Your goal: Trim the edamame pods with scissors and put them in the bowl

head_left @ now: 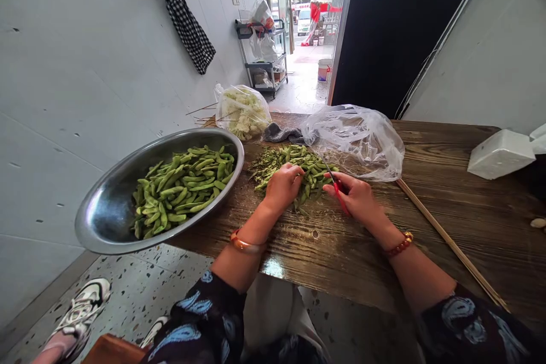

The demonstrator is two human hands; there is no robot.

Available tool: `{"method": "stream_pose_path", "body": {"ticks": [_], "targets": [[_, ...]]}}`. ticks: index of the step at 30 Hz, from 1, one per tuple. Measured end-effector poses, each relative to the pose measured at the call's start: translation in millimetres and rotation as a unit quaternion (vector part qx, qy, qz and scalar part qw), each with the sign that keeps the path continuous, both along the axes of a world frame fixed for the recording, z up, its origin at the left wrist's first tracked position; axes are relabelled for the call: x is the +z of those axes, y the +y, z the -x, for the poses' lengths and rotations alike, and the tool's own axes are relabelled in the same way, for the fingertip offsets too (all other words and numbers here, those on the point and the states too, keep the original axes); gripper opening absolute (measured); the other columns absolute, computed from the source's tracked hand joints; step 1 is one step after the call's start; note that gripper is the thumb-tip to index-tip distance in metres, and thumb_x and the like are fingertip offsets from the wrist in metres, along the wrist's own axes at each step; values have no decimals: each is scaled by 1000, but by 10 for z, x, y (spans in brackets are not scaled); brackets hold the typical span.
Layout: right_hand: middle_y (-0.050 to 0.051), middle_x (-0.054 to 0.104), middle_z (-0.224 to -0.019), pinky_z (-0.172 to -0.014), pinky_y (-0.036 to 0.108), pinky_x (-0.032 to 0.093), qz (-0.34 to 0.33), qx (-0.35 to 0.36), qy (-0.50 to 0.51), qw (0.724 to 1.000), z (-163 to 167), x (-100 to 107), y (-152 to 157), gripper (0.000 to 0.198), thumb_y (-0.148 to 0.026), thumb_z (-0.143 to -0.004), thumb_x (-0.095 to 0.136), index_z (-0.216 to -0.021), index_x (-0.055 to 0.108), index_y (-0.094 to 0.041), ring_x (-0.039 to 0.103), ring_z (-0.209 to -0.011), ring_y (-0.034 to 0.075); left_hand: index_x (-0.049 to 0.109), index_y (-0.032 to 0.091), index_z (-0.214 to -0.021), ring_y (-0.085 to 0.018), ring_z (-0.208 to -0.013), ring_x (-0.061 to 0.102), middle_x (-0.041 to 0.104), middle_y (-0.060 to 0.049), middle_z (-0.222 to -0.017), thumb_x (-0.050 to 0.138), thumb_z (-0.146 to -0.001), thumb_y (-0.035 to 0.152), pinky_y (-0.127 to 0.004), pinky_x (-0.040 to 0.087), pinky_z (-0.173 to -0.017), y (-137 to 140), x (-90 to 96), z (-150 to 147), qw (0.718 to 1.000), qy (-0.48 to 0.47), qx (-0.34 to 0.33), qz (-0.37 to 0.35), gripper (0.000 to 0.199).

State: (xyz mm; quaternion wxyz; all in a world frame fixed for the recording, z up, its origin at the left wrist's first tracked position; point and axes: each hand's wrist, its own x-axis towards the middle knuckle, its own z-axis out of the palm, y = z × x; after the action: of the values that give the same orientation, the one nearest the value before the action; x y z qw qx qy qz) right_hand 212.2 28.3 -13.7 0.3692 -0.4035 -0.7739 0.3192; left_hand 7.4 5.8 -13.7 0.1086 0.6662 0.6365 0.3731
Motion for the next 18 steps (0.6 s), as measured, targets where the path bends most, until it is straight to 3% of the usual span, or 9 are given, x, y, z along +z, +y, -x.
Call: {"method": "stream_pose_path", "body": {"ticks": [2, 4, 8, 12, 18], "targets": [[-3, 51, -58, -51, 22, 34, 3, 5, 1, 1000, 2, -9, 6, 49, -53, -80, 60, -111, 69, -16, 42, -53, 11, 64, 19, -75, -15, -72, 52, 56, -3, -76, 59, -76, 19, -26, 40, -69, 11, 22, 11, 995, -98, 6, -36, 5], [-4, 50, -57, -50, 22, 33, 8, 9, 0, 1000, 2, -14, 11, 49, -53, -80, 60, -111, 69, -16, 41, -52, 11, 61, 18, -74, -11, -59, 48, 54, 0, -67, 63, -75, 24, -22, 37, -58, 13, 52, 21, 971, -238, 3, -23, 7], [-4, 48, -57, -51, 23, 33, 13, 1, 2, 1000, 2, -6, 10, 47, -52, -80, 62, -111, 69, -17, 40, -52, 10, 57, 16, -80, -4, -40, 34, 47, 6, -55, 68, -72, 37, -18, 23, -41, -11, 110, 20, 877, -473, -51, 67, 25], [-2, 55, -63, -52, 24, 39, 82, 3, 72, 994, 9, 7, -5, 49, -52, -78, 63, -113, 66, -17, 48, -56, 12, 56, 15, -80, -3, -39, 35, 48, 6, -54, 75, -67, 37, -16, 24, -39, -48, 141, -40, 823, -540, -119, 132, 33], [0, 61, -70, -52, 25, 50, 287, 54, 214, 932, 44, 28, -47, 57, -50, -70, 72, -115, 59, -18, 58, -58, 13, 58, 14, -83, -3, -40, 35, 45, 7, -51, 75, -68, 40, -16, 29, -41, -113, 156, -162, 815, -525, -172, 176, 34]]}}
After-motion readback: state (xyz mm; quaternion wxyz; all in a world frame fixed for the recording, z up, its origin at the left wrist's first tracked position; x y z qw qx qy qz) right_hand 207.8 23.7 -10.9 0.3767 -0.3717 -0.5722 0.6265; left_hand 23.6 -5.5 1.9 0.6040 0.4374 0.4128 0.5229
